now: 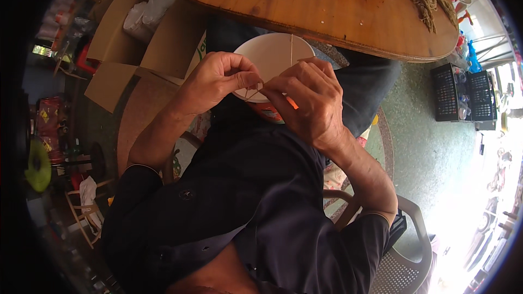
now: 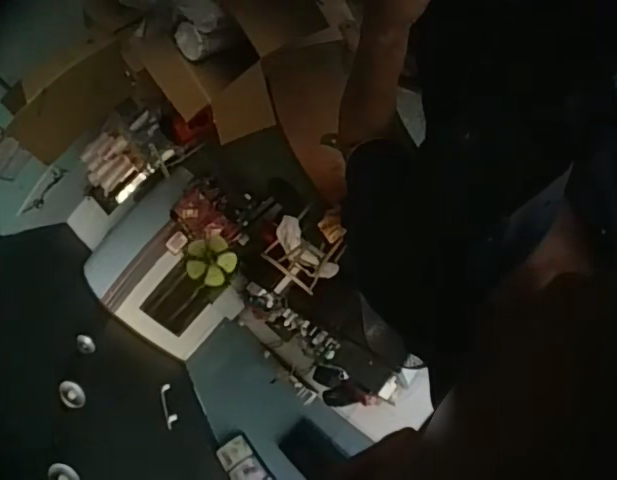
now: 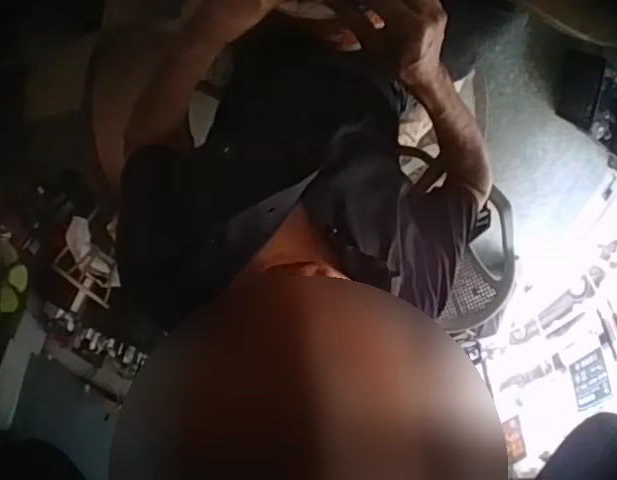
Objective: Attaching thin strings to the rims of illustrated paper cups for packaging or display.
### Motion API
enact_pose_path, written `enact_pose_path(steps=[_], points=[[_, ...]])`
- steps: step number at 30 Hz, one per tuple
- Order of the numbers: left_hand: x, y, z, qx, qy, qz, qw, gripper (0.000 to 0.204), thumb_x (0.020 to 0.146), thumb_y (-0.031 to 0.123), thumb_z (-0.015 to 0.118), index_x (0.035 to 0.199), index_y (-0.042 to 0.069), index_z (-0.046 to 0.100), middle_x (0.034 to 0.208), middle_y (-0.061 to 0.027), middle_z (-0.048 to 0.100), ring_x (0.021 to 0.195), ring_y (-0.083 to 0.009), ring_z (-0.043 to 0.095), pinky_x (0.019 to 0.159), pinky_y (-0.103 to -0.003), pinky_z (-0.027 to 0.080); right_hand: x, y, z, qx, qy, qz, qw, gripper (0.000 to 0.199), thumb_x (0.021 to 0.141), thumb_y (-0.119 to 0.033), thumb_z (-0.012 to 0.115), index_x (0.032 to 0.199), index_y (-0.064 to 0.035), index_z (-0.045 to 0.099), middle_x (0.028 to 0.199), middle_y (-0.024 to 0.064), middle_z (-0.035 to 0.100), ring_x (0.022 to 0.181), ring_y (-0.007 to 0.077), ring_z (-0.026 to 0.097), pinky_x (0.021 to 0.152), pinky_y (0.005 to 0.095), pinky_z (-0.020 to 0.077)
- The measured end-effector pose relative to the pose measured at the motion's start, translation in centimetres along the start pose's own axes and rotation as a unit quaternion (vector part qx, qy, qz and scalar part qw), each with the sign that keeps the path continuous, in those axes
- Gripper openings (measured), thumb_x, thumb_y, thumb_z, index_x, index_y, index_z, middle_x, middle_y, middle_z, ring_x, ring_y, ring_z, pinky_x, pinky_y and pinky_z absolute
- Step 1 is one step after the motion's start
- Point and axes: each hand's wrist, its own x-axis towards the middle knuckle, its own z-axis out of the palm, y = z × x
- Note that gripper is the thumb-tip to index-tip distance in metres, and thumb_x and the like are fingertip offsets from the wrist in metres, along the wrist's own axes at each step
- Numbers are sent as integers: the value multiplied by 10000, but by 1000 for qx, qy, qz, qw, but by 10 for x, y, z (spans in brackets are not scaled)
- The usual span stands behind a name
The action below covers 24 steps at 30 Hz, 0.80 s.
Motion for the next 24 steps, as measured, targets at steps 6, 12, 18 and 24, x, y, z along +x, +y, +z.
enact_pose_path(steps=[6,12,18,24], points=[[0,-1,0,13,12,-4,1000,205,1017,160,728,1016,-45,740,923,-63,755,886,-106,702,816,-260,569,-2,-1,1,-7,-16,-4,1000,247,710,-57,927,926,-90,813,796,12,686,775,182,661,905,399,516],[0,-2,0,27,20,-7,999,205,1004,151,740,1022,-52,752,923,-86,774,886,-119,723,810,-270,584,-1,-3,1,-23,-6,-8,1000,244,721,-65,922,935,-87,807,782,16,684,758,179,668,923,407,516],[-1,-1,2,32,14,-10,999,211,1005,159,743,1026,-51,754,916,-84,777,871,-117,723,799,-269,582,-1,-5,2,-40,3,-30,999,247,738,-72,908,961,-89,801,782,15,681,731,182,672,912,419,530],[-1,-2,5,24,6,-8,1000,231,1022,184,735,1009,-46,734,908,-40,739,859,-80,676,789,-241,563,-2,-6,2,-63,-2,-54,997,253,741,-52,893,974,-90,801,774,12,670,720,177,673,921,435,544]])
